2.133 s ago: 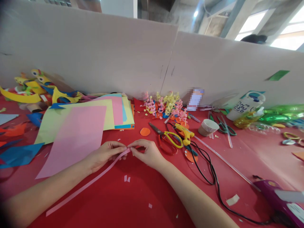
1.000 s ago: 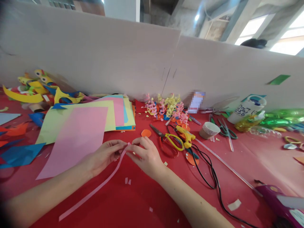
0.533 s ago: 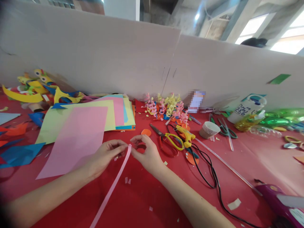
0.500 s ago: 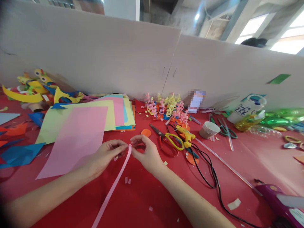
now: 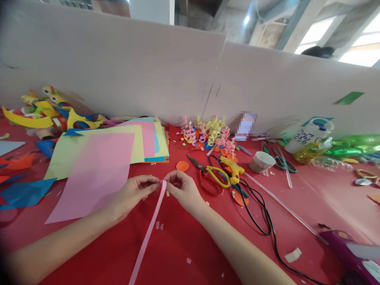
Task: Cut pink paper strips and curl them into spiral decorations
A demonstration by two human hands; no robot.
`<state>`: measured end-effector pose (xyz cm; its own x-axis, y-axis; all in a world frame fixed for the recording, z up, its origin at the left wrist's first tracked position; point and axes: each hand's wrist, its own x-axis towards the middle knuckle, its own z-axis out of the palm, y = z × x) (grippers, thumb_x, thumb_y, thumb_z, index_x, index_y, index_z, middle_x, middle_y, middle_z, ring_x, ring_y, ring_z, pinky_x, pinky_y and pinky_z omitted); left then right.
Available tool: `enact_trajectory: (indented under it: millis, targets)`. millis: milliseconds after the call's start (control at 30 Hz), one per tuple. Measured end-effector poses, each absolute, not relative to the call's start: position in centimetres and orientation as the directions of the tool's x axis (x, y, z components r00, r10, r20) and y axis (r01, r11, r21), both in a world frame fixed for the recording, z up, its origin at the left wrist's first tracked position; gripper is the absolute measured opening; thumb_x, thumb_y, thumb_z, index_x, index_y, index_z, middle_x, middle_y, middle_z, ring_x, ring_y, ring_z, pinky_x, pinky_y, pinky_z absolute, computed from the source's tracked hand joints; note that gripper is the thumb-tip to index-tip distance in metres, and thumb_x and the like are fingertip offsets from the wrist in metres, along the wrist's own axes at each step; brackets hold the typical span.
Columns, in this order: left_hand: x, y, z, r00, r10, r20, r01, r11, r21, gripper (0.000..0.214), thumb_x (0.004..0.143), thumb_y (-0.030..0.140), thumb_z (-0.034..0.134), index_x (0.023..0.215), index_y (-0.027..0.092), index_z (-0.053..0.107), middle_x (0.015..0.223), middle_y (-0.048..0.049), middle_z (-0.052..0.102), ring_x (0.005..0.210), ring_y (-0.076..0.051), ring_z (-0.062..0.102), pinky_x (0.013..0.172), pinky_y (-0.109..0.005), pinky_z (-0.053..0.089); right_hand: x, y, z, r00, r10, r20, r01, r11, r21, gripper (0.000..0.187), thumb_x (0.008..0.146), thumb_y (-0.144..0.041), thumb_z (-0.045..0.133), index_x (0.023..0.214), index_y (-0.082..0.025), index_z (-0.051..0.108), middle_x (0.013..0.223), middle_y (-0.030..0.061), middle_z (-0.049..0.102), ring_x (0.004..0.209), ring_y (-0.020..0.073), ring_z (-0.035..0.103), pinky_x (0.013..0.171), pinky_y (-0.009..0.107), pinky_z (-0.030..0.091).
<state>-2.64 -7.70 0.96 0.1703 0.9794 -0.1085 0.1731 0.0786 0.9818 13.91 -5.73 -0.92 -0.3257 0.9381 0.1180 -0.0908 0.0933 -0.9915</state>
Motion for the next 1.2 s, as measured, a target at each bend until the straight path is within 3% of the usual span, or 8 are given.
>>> enact_trajectory:
  millis: [433,633,767,867,1000,1200]
  targets:
    - [-2.82,-7.59,0.5,0.188,0.981,-0.044,0.243,-0.003,0.97,0.018,0.076,0.035,0.061,0.08,0.021,0.07,0.083,-0.0042,0.069,0.083,-0.019,0.06,0.079,-0.032,0.043,13.77,-5.94,-0.96,-0.324,0.945,0.041,-0.042,0.029,-0.999,0.03,0.067,-0.046,0.068,0.07,-0.017,0.057,0.066,-0.0009,0.057,0.063,0.0123,0.053,0.061,0.025,0.045]
    - [-2.95,-7.51,0.51,0.199,0.98,-0.031,0.366,-0.045,0.93,0.018,0.075,0.036,0.06,0.071,0.022,0.07,0.076,-0.0026,0.069,0.077,-0.02,0.06,0.075,-0.032,0.043,14.3,-5.67,-1.03,-0.313,0.947,-0.071,-0.017,-0.08,-0.997,0.04,0.072,-0.049,0.063,0.051,-0.016,0.055,0.042,-0.0052,0.043,0.039,0.0061,0.034,0.041,0.021,0.029]
    - [-2.89,-7.56,0.58,0.206,0.977,-0.056,0.372,-0.025,0.928,0.019,0.075,0.037,0.06,0.072,0.021,0.07,0.077,-0.0031,0.069,0.077,-0.02,0.06,0.073,-0.031,0.042,14.38,-5.31,-0.95,-0.318,0.944,-0.083,-0.123,-0.128,-0.984,0.033,0.068,-0.047,0.067,0.065,-0.014,0.066,0.061,0.0007,0.06,0.049,0.0076,0.046,0.049,0.022,0.038]
    - [-2.99,-7.52,0.49,0.185,0.979,-0.09,0.337,0.023,0.941,0.019,0.074,0.038,0.061,0.074,0.022,0.071,0.076,-0.0033,0.069,0.073,-0.018,0.059,0.068,-0.03,0.041,14.38,-5.1,-0.84,-0.303,0.953,-0.021,-0.105,-0.055,-0.993,0.026,0.061,-0.039,0.073,0.074,-0.017,0.067,0.07,0.0011,0.065,0.06,0.0113,0.055,0.059,0.025,0.046]
    - [-3.12,-7.44,0.52,0.154,0.979,-0.137,0.277,0.09,0.957,0.017,0.074,0.036,0.062,0.073,0.021,0.07,0.073,-0.0021,0.067,0.065,-0.015,0.056,0.062,-0.028,0.04,14.59,-5.24,-0.65,-0.319,0.936,0.152,-0.014,0.156,-0.988,0.013,0.07,-0.028,0.066,0.078,-0.019,0.068,0.076,0.0024,0.067,0.072,0.0156,0.061,0.068,0.029,0.049]
    - [-3.03,-7.48,0.93,0.169,0.983,-0.077,0.309,0.022,0.951,0.013,0.073,0.029,0.06,0.071,0.019,0.067,0.072,-0.0023,0.066,0.066,-0.016,0.057,0.065,-0.029,0.042,14.7,-5.67,-0.38,-0.307,0.867,0.393,0.266,0.475,-0.839,0.009,0.071,-0.015,0.06,0.073,-0.02,0.068,0.071,0.0022,0.063,0.064,0.0143,0.058,0.062,0.026,0.049]
